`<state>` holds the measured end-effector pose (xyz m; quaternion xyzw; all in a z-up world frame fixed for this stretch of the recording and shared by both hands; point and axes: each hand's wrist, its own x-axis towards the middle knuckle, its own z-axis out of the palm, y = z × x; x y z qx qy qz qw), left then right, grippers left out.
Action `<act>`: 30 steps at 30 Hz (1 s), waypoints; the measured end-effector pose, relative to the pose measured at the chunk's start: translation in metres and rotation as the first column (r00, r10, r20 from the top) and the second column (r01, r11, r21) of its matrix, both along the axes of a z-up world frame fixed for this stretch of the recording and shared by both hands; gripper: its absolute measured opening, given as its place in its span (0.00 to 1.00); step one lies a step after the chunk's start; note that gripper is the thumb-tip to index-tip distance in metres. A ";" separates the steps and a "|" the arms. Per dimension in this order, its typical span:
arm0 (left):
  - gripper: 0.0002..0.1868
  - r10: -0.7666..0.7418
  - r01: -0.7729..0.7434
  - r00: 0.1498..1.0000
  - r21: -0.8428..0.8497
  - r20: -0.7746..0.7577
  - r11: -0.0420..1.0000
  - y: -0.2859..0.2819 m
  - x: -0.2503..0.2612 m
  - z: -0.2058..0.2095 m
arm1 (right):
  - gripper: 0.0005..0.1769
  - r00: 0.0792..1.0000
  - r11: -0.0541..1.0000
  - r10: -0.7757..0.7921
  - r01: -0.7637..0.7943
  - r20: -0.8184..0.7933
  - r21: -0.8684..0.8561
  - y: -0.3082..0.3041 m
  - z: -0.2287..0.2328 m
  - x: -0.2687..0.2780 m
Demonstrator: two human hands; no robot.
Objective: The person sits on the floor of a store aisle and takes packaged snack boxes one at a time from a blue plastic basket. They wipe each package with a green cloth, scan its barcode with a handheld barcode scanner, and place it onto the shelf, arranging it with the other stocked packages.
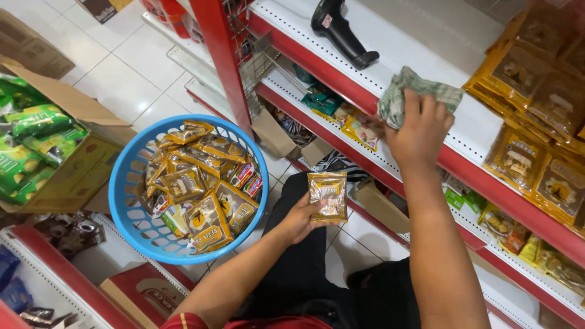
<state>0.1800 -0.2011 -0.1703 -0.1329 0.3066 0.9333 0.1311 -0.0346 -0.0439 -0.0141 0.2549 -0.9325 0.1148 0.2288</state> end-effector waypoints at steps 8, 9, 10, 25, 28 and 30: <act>0.26 0.002 -0.007 0.998 -0.073 -0.055 0.997 0.011 0.007 -0.020 | 0.42 0.859 0.995 0.097 -0.081 0.504 -0.054 0.033 0.022 0.116; 0.25 -0.019 0.008 0.996 -0.120 -0.087 0.993 0.013 0.008 -0.018 | 0.44 0.785 0.996 0.077 -0.082 0.615 -0.021 0.037 0.014 0.125; 0.25 -0.050 0.030 0.991 -0.169 -0.120 0.985 0.016 0.008 -0.016 | 0.46 0.699 0.997 0.046 -0.078 0.714 0.012 0.043 0.006 0.134; 0.27 -0.127 0.117 0.991 -0.205 -0.036 0.972 0.043 0.007 0.024 | 0.29 0.868 0.891 0.113 0.126 0.483 -0.435 0.114 -0.050 0.189; 0.29 -0.234 0.231 0.972 -0.155 -0.003 0.961 0.054 0.012 0.023 | 0.25 0.909 0.802 0.057 0.205 0.413 -0.561 0.118 -0.063 0.201; 0.29 -0.306 0.305 0.952 -0.094 0.008 0.948 0.066 0.014 0.028 | 0.28 0.933 0.826 0.091 0.125 0.349 -0.550 0.104 -0.046 0.201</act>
